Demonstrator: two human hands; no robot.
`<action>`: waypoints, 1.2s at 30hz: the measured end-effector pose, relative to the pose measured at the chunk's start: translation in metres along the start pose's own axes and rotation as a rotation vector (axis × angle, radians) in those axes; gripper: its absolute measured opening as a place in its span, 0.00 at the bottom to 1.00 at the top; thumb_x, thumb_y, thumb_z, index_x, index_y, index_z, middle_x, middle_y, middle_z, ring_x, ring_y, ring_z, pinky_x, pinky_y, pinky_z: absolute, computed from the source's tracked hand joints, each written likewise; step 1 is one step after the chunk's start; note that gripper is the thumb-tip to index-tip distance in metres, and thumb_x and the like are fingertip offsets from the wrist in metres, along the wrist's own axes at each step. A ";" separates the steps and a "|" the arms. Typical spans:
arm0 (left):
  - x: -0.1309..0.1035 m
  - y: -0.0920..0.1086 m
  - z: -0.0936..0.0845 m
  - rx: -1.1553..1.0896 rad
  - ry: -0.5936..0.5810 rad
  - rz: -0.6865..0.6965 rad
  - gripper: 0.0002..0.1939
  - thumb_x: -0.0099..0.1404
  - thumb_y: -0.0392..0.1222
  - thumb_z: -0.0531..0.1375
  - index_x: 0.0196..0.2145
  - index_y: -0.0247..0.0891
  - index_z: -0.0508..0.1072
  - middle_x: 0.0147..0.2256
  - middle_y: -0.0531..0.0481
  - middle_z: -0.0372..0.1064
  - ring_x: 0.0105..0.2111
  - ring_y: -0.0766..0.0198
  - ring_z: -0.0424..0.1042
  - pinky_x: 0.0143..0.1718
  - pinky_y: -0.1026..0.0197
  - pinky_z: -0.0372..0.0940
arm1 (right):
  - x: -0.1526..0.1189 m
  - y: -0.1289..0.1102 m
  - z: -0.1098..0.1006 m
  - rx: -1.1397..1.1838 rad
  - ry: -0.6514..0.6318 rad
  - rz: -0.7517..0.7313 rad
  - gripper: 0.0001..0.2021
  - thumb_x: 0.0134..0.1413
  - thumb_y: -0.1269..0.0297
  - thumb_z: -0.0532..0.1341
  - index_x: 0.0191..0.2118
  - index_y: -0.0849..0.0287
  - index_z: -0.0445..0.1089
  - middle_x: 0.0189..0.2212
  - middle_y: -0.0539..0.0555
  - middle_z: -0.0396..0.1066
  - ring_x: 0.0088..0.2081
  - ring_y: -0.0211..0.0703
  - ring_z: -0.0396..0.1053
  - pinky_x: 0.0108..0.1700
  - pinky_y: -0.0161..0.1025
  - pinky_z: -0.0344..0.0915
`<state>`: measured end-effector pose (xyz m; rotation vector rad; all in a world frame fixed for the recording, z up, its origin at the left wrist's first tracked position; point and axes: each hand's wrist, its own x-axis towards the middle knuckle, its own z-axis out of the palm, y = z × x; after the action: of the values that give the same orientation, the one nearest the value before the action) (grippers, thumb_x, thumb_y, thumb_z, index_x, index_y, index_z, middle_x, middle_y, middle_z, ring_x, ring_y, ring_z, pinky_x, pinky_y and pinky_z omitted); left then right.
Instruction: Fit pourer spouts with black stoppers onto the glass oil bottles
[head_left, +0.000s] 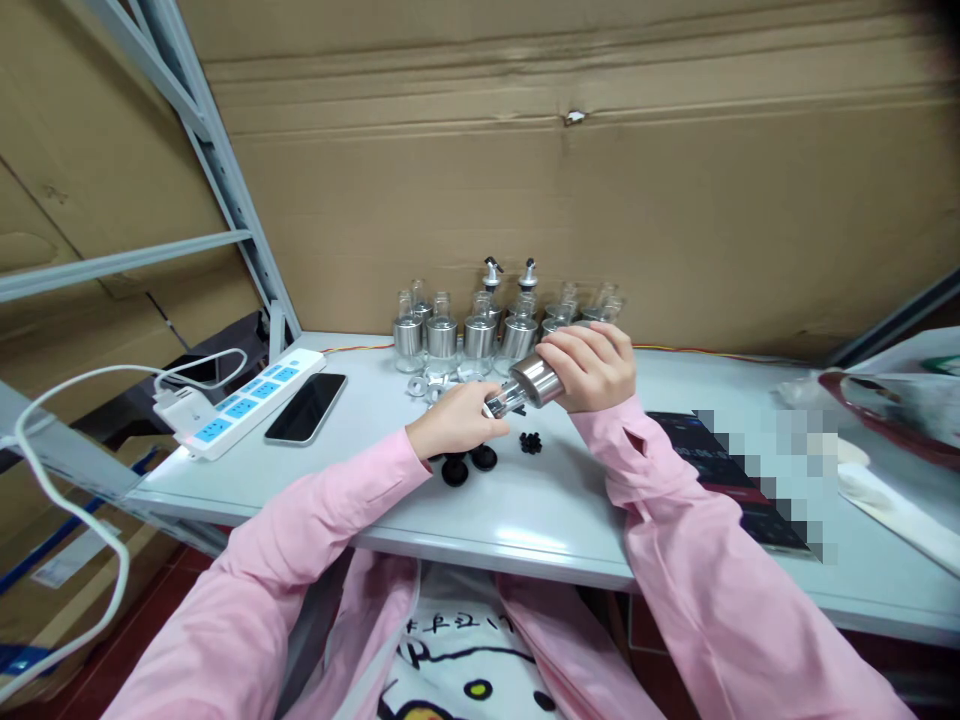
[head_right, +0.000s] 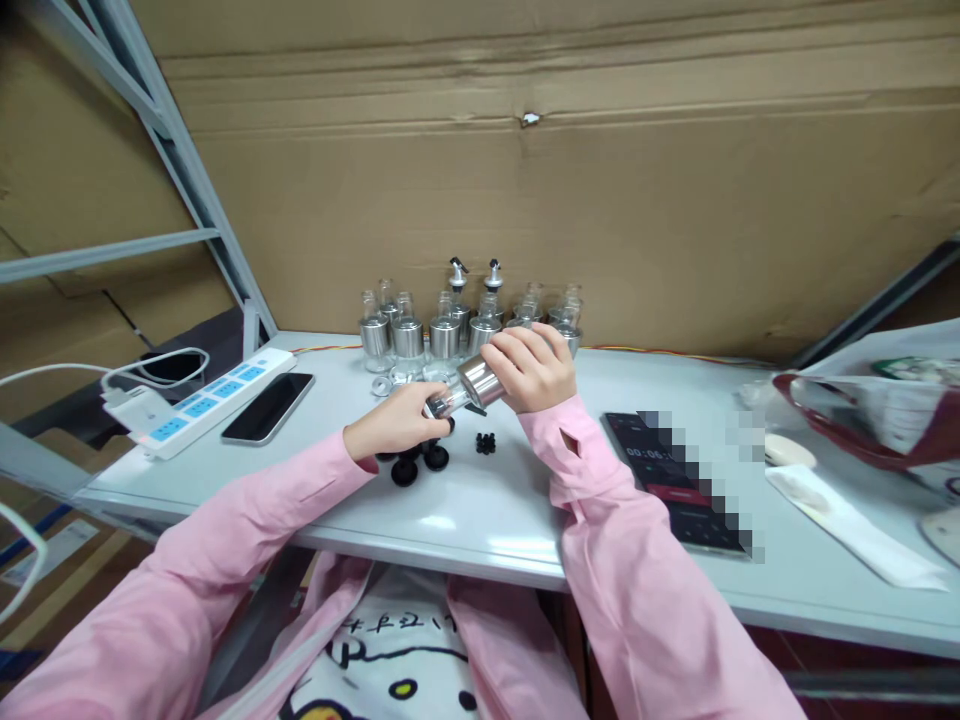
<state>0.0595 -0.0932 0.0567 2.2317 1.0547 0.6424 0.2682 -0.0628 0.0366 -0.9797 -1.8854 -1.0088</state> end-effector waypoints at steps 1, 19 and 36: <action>-0.001 0.000 0.000 0.063 0.019 0.015 0.04 0.49 0.37 0.56 0.26 0.37 0.64 0.23 0.55 0.62 0.23 0.68 0.59 0.24 0.65 0.51 | 0.001 0.000 -0.001 0.005 -0.033 0.004 0.10 0.52 0.69 0.54 0.36 0.51 0.71 0.36 0.50 0.75 0.43 0.43 0.69 0.51 0.47 0.57; 0.000 -0.008 -0.009 0.620 0.233 0.123 0.08 0.57 0.38 0.56 0.37 0.39 0.69 0.32 0.48 0.74 0.32 0.56 0.73 0.28 0.62 0.58 | 0.002 -0.007 -0.006 -0.022 -0.188 -0.048 0.12 0.42 0.64 0.57 0.34 0.61 0.72 0.26 0.56 0.71 0.27 0.44 0.63 0.32 0.40 0.54; 0.012 -0.027 -0.016 0.932 0.460 0.286 0.04 0.55 0.35 0.55 0.31 0.37 0.67 0.27 0.51 0.72 0.27 0.62 0.70 0.26 0.61 0.50 | 0.010 -0.021 -0.016 0.073 -0.548 0.065 0.27 0.38 0.62 0.61 0.49 0.64 0.64 0.36 0.60 0.73 0.34 0.50 0.69 0.33 0.40 0.57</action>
<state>0.0421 -0.0654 0.0517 3.1728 1.4823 0.9505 0.2504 -0.0824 0.0455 -1.3630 -2.2896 -0.6662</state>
